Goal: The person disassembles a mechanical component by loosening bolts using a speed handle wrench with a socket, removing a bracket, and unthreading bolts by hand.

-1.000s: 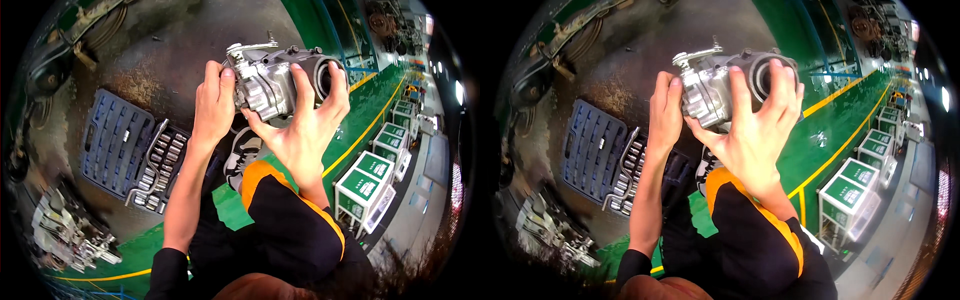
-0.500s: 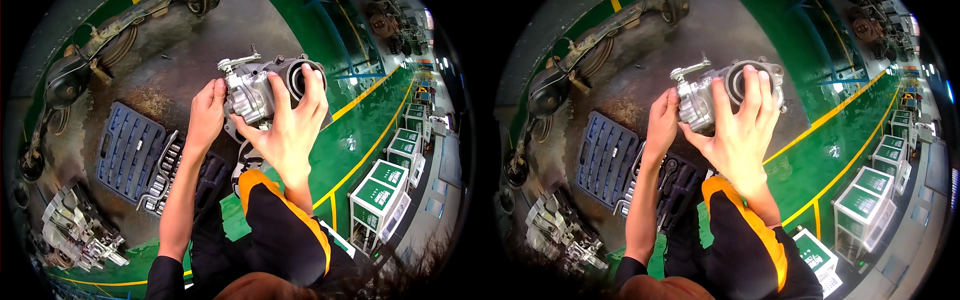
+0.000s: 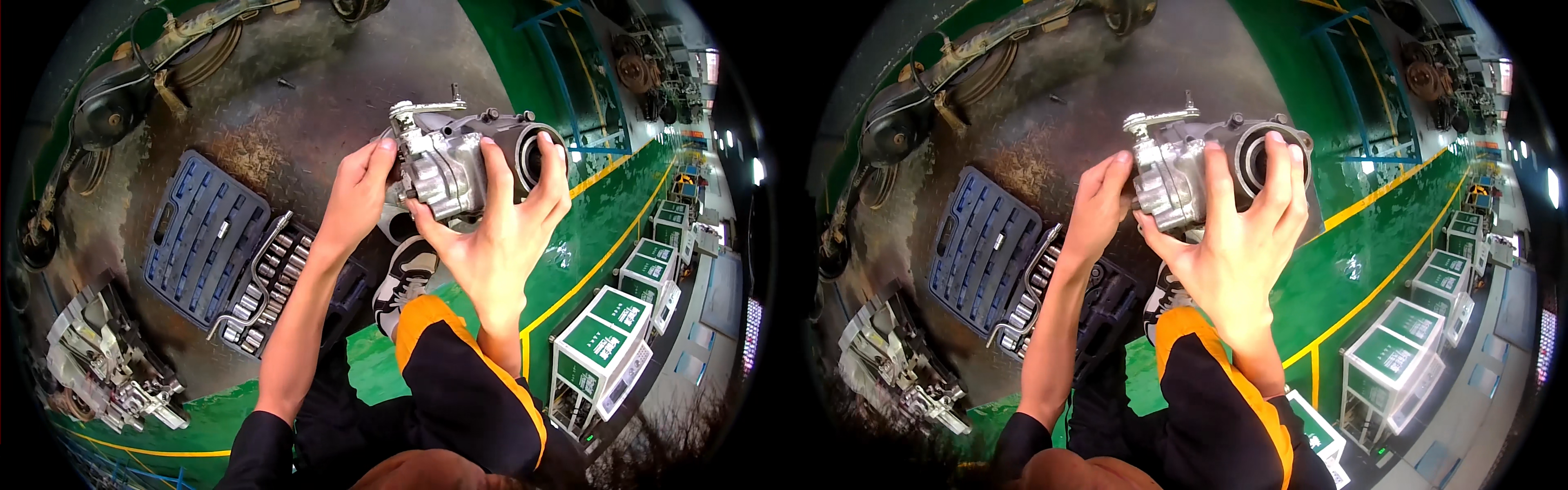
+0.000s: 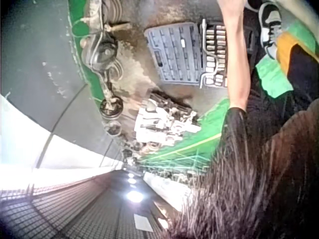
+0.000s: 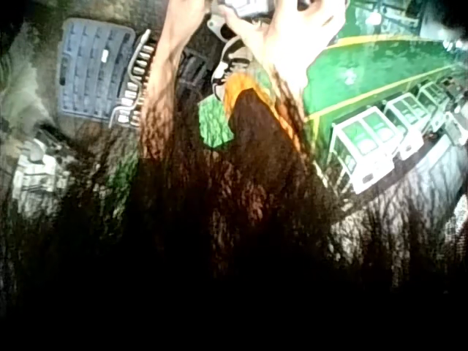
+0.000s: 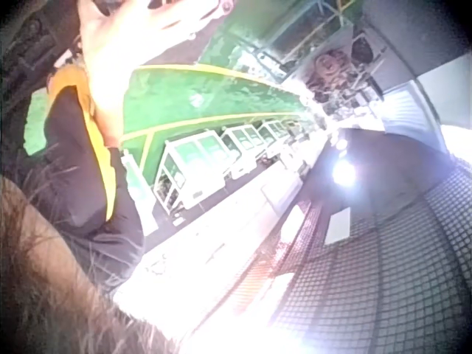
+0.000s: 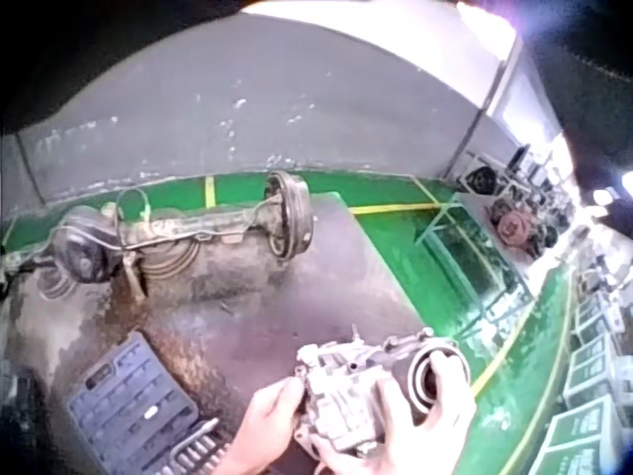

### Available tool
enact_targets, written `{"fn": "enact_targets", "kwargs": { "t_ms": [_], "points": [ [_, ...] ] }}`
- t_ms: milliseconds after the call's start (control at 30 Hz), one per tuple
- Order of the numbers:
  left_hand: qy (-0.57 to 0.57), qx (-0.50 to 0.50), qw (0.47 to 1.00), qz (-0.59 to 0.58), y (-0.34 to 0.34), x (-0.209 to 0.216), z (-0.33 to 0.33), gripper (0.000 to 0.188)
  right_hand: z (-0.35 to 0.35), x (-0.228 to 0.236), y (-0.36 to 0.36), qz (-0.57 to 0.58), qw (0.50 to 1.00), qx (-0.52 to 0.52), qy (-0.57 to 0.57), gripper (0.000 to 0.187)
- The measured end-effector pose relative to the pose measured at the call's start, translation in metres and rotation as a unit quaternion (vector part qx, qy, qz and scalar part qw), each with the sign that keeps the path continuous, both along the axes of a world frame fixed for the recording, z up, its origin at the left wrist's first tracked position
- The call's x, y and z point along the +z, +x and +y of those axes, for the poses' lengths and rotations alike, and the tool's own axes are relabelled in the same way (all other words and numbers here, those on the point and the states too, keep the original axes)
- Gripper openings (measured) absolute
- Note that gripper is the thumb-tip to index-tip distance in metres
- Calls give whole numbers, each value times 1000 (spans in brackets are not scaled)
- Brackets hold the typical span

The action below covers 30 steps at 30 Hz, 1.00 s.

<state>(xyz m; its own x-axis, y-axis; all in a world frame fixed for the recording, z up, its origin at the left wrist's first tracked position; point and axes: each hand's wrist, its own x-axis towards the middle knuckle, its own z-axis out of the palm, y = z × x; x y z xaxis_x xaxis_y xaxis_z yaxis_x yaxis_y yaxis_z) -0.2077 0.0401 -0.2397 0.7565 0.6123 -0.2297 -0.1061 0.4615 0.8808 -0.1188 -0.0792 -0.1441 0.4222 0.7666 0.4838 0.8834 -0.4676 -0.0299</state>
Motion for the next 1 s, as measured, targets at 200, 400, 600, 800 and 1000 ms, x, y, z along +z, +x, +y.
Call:
{"fn": "enact_targets", "kwargs": {
  "t_ms": [200,400,600,800,1000],
  "points": [
    [150,-3,987,65,-8,-14,9,32,-2,-1,2,-26,1000,4,-9,77],
    [298,17,953,51,-9,-3,11,28,-1,-3,2,-25,1000,9,-6,78],
    [259,-3,963,69,-5,-5,13,33,-1,-2,2,-27,1000,9,-3,77],
    [260,1,962,85,-7,-9,11,33,0,-4,3,-25,1000,11,-1,77],
    [215,17,976,26,-3,-11,11,30,-2,-4,-2,-11,1000,8,11,80]
  ]
}}
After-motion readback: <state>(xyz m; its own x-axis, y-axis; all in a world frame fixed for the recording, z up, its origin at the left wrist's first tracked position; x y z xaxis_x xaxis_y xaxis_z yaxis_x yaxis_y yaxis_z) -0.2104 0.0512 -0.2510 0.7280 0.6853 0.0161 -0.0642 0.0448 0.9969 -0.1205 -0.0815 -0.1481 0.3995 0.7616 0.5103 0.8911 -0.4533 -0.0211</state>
